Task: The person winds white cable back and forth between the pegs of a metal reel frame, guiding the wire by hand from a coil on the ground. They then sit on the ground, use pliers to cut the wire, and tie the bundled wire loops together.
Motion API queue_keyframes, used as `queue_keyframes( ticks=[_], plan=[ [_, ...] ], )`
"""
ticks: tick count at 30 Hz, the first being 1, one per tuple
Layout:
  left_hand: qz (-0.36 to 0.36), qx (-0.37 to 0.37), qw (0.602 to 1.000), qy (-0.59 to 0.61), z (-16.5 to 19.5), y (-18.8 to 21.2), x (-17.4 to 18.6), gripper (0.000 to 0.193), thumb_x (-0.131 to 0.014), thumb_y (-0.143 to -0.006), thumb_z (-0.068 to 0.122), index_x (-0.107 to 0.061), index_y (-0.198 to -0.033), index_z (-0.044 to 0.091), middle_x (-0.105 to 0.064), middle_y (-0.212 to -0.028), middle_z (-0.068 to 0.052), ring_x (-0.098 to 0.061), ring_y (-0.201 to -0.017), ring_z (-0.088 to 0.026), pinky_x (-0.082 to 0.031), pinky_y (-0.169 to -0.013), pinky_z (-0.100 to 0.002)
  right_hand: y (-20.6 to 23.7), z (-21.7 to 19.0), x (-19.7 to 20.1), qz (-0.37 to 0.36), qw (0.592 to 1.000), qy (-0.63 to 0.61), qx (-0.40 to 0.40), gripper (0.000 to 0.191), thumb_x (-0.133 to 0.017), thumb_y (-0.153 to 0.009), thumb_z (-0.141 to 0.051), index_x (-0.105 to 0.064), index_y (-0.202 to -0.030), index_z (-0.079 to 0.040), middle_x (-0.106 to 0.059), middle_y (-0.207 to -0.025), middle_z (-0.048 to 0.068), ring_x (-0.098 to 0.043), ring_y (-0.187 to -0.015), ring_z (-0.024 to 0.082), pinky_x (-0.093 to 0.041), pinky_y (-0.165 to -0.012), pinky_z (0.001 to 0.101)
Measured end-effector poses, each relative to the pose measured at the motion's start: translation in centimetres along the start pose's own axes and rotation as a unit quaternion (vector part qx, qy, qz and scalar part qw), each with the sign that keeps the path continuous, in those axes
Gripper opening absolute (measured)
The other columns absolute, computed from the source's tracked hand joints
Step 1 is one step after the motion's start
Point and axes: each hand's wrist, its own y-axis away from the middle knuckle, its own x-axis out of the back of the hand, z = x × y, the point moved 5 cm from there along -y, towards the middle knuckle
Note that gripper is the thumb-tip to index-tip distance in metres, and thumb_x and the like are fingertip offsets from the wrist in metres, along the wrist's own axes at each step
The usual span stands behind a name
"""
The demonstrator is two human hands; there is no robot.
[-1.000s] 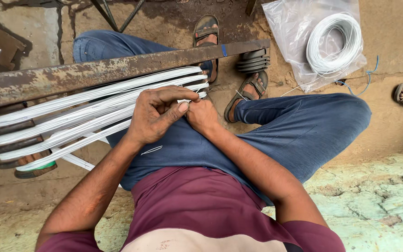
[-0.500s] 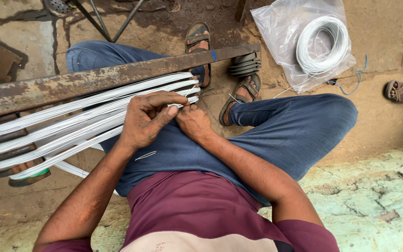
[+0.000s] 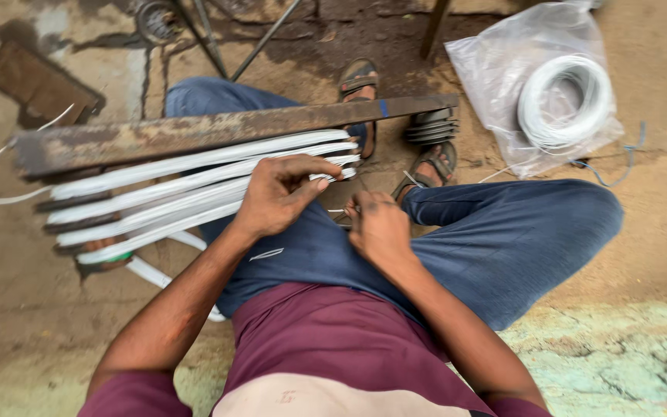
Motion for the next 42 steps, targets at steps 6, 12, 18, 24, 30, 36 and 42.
queue_keyframes(
  ticks=[6, 12, 18, 24, 30, 36, 42],
  plan=[
    [-0.016, -0.026, 0.999, 0.045, -0.1, -0.5, -0.6, 0.024, -0.068, -0.096, -0.002, -0.077, -0.117, 0.005, -0.078, -0.109, -0.006, -0.065, -0.089, -0.005, -0.052, -0.074, -0.022, 2.9, -8.0, 0.4, -0.144, 0.960, -0.219, 0.099, 0.011, -0.075, -0.084, -0.015, -0.074, -0.091, -0.007, -0.063, -0.081, 0.011, -0.063, -0.079, 0.028, -0.052, -0.072, 0.0427],
    [-0.009, -0.029, 0.998, 0.054, -0.8, -0.6, -0.9, 0.025, -0.068, -0.095, -0.003, -0.075, -0.118, 0.003, -0.078, -0.110, -0.008, -0.071, -0.094, -0.009, -0.056, -0.076, -0.024, 1.8, -9.3, -2.2, -0.178, 0.951, -0.217, 0.131, 0.019, -0.080, -0.082, -0.019, -0.078, -0.097, -0.007, -0.061, -0.074, 0.009, -0.062, -0.075, 0.027, -0.050, -0.069, 0.0421],
    [-0.019, -0.054, 0.997, 0.047, -0.6, -0.7, -1.1, 0.020, -0.064, -0.097, -0.003, -0.076, -0.113, 0.004, -0.078, -0.107, -0.007, -0.073, -0.095, -0.010, -0.060, -0.082, -0.026, -0.1, -2.8, 3.3, -0.019, 0.920, -0.355, -0.167, 0.021, -0.080, -0.089, -0.022, -0.077, -0.103, -0.007, -0.074, -0.091, 0.003, -0.068, -0.082, 0.011, -0.055, -0.074, 0.0236],
    [-0.017, -0.048, 0.994, -0.096, -0.1, -0.3, -1.2, 0.022, -0.066, -0.086, -0.004, -0.079, -0.099, 0.007, -0.079, -0.094, -0.007, -0.071, -0.074, -0.013, -0.056, -0.064, -0.027, -2.8, -0.3, 4.9, -0.013, 0.822, -0.554, -0.127, 0.022, -0.077, -0.088, -0.007, -0.077, -0.109, 0.000, -0.075, -0.118, 0.009, -0.070, -0.099, 0.013, -0.056, -0.079, 0.0269],
    [0.004, -0.088, 0.993, -0.074, 0.8, -0.2, -0.9, 0.026, -0.063, -0.087, -0.006, -0.078, -0.103, 0.006, -0.078, -0.098, -0.006, -0.076, -0.084, -0.012, -0.061, -0.072, -0.026, -2.5, 1.1, 2.8, -0.007, 0.842, -0.529, -0.104, 0.023, -0.080, -0.087, -0.005, -0.078, -0.109, 0.002, -0.075, -0.105, 0.012, -0.070, -0.087, 0.014, -0.058, -0.078, 0.0257],
    [-0.008, -0.045, 0.991, -0.122, 1.4, -0.1, -1.8, 0.030, -0.062, -0.086, 0.002, -0.075, -0.113, 0.006, -0.075, -0.093, -0.009, -0.066, -0.060, -0.018, -0.054, -0.055, -0.030, -2.5, 3.6, 3.2, 0.060, 0.841, -0.518, -0.147, 0.016, -0.076, -0.093, -0.009, -0.077, -0.106, 0.000, -0.076, -0.092, 0.008, -0.070, -0.076, 0.013, -0.057, -0.071, 0.0248],
    [-0.130, -0.110, 0.894, -0.414, -1.5, -0.1, -5.1, 0.023, -0.069, -0.084, 0.025, -0.073, -0.100, 0.009, -0.071, -0.089, -0.010, -0.069, -0.070, -0.031, -0.054, -0.061, -0.043, -2.2, -1.5, 10.0, 0.108, 0.897, -0.424, 0.063, 0.010, -0.076, -0.093, -0.002, -0.075, -0.103, -0.001, -0.075, -0.101, 0.010, -0.069, -0.093, 0.017, -0.055, -0.083, 0.0294]
  ],
)
